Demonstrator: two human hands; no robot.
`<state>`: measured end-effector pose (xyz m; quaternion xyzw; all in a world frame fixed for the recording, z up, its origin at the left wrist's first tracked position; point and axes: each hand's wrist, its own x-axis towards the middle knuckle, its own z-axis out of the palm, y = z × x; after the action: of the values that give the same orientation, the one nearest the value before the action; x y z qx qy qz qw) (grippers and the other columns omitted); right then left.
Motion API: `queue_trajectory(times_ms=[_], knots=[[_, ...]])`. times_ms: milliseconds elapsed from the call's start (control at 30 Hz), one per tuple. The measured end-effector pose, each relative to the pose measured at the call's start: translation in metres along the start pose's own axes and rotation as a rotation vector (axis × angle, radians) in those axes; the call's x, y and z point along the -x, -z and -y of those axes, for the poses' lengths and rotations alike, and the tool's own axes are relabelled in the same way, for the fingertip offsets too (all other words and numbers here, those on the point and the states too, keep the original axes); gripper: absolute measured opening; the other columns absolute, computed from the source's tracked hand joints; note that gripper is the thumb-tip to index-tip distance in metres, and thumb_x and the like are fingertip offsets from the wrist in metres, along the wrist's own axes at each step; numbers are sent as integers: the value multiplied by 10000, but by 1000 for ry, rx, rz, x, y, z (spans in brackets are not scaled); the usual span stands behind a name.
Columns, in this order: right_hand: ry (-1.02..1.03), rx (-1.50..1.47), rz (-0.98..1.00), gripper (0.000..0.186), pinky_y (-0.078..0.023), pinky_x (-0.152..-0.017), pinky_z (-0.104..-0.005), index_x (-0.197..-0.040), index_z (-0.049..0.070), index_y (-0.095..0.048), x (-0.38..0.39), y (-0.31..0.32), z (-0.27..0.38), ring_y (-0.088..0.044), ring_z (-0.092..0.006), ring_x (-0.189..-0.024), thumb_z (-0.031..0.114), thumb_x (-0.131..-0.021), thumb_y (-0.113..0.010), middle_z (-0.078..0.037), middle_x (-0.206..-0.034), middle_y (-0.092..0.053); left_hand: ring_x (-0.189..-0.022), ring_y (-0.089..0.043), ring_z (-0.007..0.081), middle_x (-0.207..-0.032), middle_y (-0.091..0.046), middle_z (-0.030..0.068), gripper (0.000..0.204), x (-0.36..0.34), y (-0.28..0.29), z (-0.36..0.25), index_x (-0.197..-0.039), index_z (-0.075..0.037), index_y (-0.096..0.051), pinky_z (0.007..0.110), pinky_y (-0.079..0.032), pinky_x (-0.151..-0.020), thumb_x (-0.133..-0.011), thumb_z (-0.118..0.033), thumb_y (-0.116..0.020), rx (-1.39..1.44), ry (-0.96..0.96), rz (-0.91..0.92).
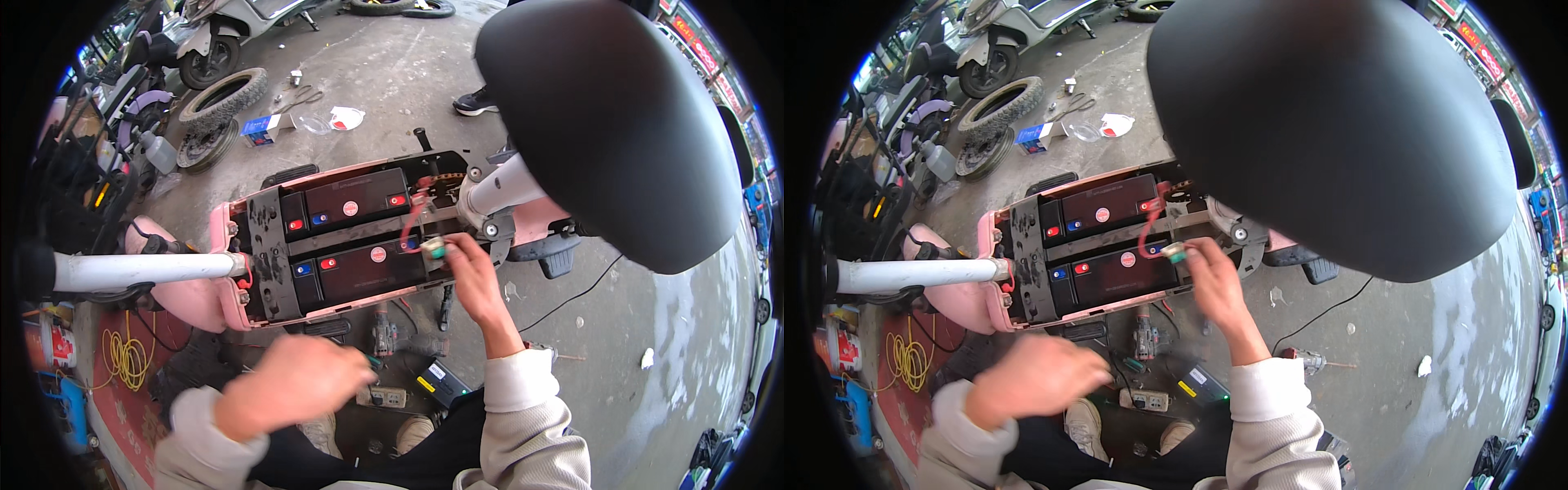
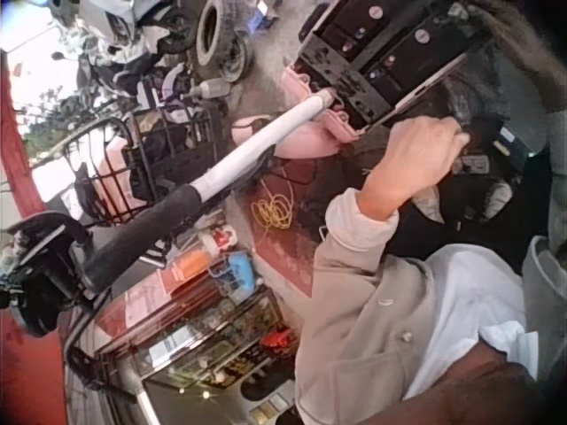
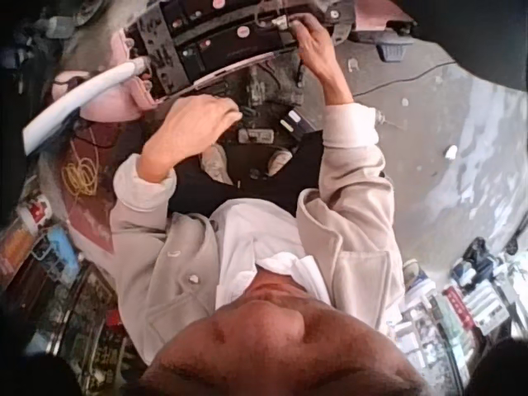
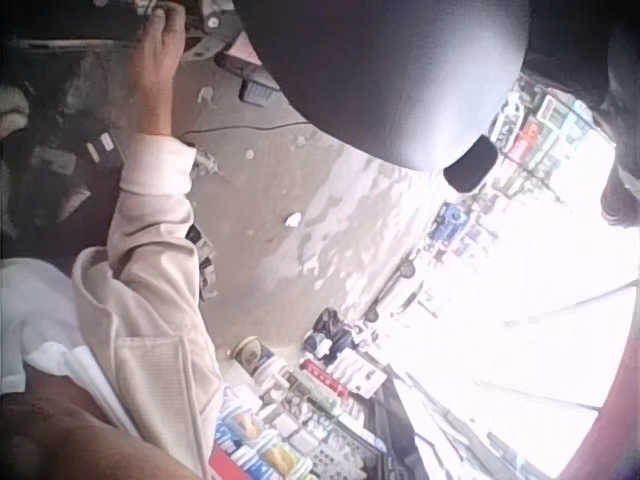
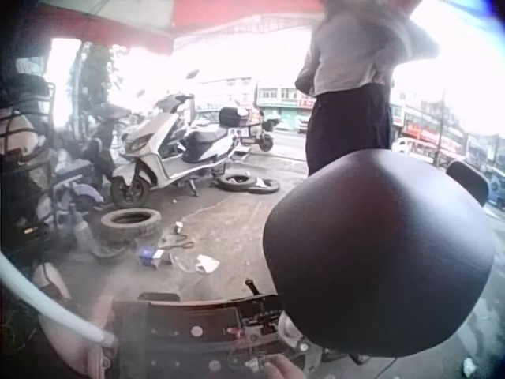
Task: The person removes the scooter seat, uses a power drill to loosen and tighten battery terminal connections, and then replaces the seat.
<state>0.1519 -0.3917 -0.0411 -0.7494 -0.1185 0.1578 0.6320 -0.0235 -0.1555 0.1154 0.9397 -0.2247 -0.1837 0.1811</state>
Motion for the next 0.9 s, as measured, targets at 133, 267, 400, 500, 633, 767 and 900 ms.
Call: queue_trajectory(times_ms=[133,267,400,500,633,767,900], knots=[[278,591,-39,375,-480,-1078,-406,-1355,-13,-609,11,-19,4,-640,-369,-1250,111,-1001,-607,-247,-1283,-680,-786,-730,307,-830,-729,117,255,-10,-92,-11,-1020,-63,-715,421,-576,-746,-956,-310,-708,178,-77,-54],[157,496,-327,261,-551,-880,-344,-1204,-28,-680,47,30,29,-709,-236,-956,136,-1003,-648,-151,-1019,-747,-728,-715,323,-727,-705,105,238,0,-133,15,-898,-63,-686,420,-561,-725,-945,-296,-698,155,-272,244],[-200,459,-503,303,-428,-579,-263,-830,-2,-643,84,50,52,-530,-65,-650,220,-1034,-671,-13,-684,-582,-662,-681,353,-638,-657,126,328,3,-115,30,-772,-65,-657,430,-521,-680,-986,-313,-675,347,-345,296],[-328,574,-292,150,-486,-698,-293,-1035,-12,-657,110,64,33,-585,-115,-760,122,-1023,-591,-44,-790,-628,-851,-696,347,-809,-700,149,160,9,-112,38,-984,-45,-696,424,-523,-806,-956,-198,-661,453,-360,383],[-522,792,98,456,-537,-925,-434,-1371,36,-603,123,51,12,-716,-367,-1011,62,-918,-558,-200,-1037,-748,-1094,-672,340,-1127,-712,143,437,23,-122,50,-1314,-35,-632,427,-508,-961,-881,-96,-654,420,-385,226],[-539,898,386,395,-555,-896,-372,-1344,17,-613,118,29,9,-720,-263,-960,110,-960,-628,-152,-1014,-740,-910,-667,301,-943,-692,113,172,38,-132,52,-1013,-21,-671,395,-504,-866,-874,-94,-599,284,-421,361],[-562,849,235,322,-576,-857,-406,-1237,-6,-666,110,35,21,-743,-300,-919,136,-948,-678,-179,-1013,-763,-886,-668,290,-912,-692,104,168,44,-135,44,-983,-15,-672,392,-500,-843,-864,-119,-615,310,-381,272]])
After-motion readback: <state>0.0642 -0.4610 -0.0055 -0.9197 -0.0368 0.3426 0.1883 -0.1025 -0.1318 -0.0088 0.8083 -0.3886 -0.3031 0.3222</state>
